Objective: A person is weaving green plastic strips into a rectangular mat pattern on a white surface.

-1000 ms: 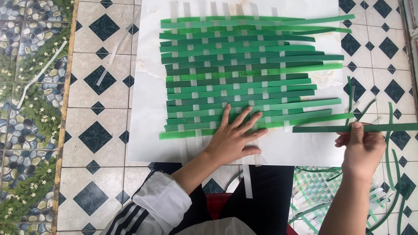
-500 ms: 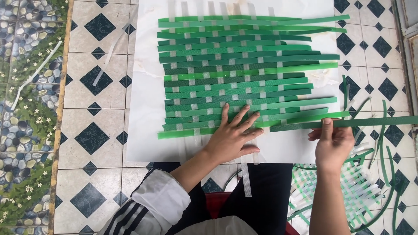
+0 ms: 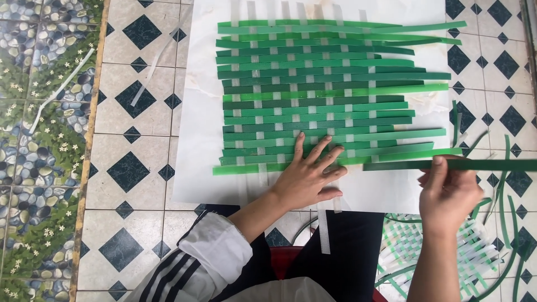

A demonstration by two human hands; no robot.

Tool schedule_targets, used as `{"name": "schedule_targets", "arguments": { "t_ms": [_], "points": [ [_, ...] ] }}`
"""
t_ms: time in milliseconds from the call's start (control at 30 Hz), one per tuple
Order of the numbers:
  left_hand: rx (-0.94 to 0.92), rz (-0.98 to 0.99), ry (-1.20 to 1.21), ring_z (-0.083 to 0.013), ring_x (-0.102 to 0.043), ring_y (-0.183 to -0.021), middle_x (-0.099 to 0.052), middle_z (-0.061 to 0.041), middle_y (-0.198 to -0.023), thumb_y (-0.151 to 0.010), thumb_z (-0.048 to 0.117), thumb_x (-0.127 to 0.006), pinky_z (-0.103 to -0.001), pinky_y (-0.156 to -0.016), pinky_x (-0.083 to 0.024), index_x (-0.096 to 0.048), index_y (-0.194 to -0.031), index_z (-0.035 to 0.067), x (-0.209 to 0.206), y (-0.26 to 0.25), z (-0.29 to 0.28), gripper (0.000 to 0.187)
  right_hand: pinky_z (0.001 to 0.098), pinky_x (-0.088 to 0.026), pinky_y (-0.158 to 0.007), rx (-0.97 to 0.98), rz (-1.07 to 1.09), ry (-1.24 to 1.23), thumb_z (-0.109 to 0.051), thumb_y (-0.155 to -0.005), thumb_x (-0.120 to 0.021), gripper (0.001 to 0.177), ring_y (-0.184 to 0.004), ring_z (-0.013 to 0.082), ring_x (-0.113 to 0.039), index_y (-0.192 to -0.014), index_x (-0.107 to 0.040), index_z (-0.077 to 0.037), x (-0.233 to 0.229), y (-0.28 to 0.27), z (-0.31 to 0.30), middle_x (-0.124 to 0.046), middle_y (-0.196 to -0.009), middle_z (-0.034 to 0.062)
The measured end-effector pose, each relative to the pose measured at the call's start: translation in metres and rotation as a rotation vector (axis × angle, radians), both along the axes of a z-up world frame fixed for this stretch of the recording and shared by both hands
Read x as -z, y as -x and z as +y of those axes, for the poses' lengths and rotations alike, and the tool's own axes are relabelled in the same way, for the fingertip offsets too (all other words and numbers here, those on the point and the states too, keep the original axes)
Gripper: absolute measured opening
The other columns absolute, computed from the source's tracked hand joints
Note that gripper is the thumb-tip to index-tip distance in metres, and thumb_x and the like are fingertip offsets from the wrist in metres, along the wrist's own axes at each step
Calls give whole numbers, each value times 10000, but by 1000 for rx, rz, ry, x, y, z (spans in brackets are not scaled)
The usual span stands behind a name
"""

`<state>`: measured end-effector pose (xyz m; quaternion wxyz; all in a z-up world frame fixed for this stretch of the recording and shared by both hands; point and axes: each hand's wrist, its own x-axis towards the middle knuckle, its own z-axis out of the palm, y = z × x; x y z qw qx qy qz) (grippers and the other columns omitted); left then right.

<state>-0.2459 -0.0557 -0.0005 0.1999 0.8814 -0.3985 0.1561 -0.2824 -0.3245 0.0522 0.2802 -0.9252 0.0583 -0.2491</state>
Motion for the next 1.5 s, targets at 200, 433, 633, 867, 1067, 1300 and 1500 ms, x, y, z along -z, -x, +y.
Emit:
{"name": "schedule_targets", "arguments": {
  "t_ms": [200, 433, 633, 867, 1067, 1300, 1500],
  "points": [
    [0, 11, -19, -388, -324, -1422, -454, -110, -1468, -890, 628, -497, -784, -1082, -184, -601, -1211, 272, 0, -1, 0, 490, 308, -512, -657, 66, 103, -186, -145, -1184, -539, 234, -605, 170, -610, -1003, -525, 3, 14, -8, -1, -636, -714, 95],
    [23, 19, -19, -409, -301, -1425, -412, -132, -1480, -861, 610, -588, -793, -1080, -192, -611, -1139, 225, -5, -1, 1, 476, 308, -502, -602, 76, 104, -211, -115, -1205, -521, 186, -589, 179, -596, -1079, -517, 21, 9, 4, -7, -621, -728, 121],
    [35, 57, -65, -404, -310, -1426, -409, -136, -1490, -867, 605, -558, -793, -1069, -213, -625, -1164, 226, -13, -4, 3, 486, 313, -506, -658, 60, 133, -162, -112, -1212, -544, 238, -606, 178, -610, -1018, -542, 27, 0, -10, 0, -637, -731, 103],
    [28, 36, -57, -396, -318, -1419, -435, -125, -1462, -864, 593, -583, -778, -1063, -242, -612, -1183, 215, -17, -4, 4, 496, 324, -524, -640, 89, 260, -304, -131, -1190, -530, 332, -570, 167, -589, -892, -581, 4, -8, -12, 1, -628, -703, 109],
    [36, 85, -15, -402, -311, -1426, -438, -133, -1462, -876, 561, -584, -791, -1065, -216, -619, -1188, 198, -12, -7, 2, 480, 323, -495, -657, 183, 286, -330, -192, -1175, -518, 278, -580, 162, -585, -979, -571, -2, 4, -5, 2, -624, -686, 104],
    [44, 77, -46, -389, -338, -1408, -439, -126, -1444, -863, 575, -597, -779, -1057, -241, -592, -1193, 194, -19, -6, 9, 504, 350, -528, -627, 221, 282, -515, -178, -1140, -526, 211, -549, 170, -573, -1018, -536, -7, 6, -3, 7, -620, -701, 126],
    [33, 74, -46, -387, -365, -1386, -461, -122, -1405, -856, 573, -603, -779, -1036, -273, -612, -1159, 188, -25, -7, 9, 490, 319, -483, -560, 220, 285, -600, -206, -1138, -511, 287, -541, 165, -548, -942, -559, -3, 18, 1, 2, -600, -681, 118]
  ]
}}
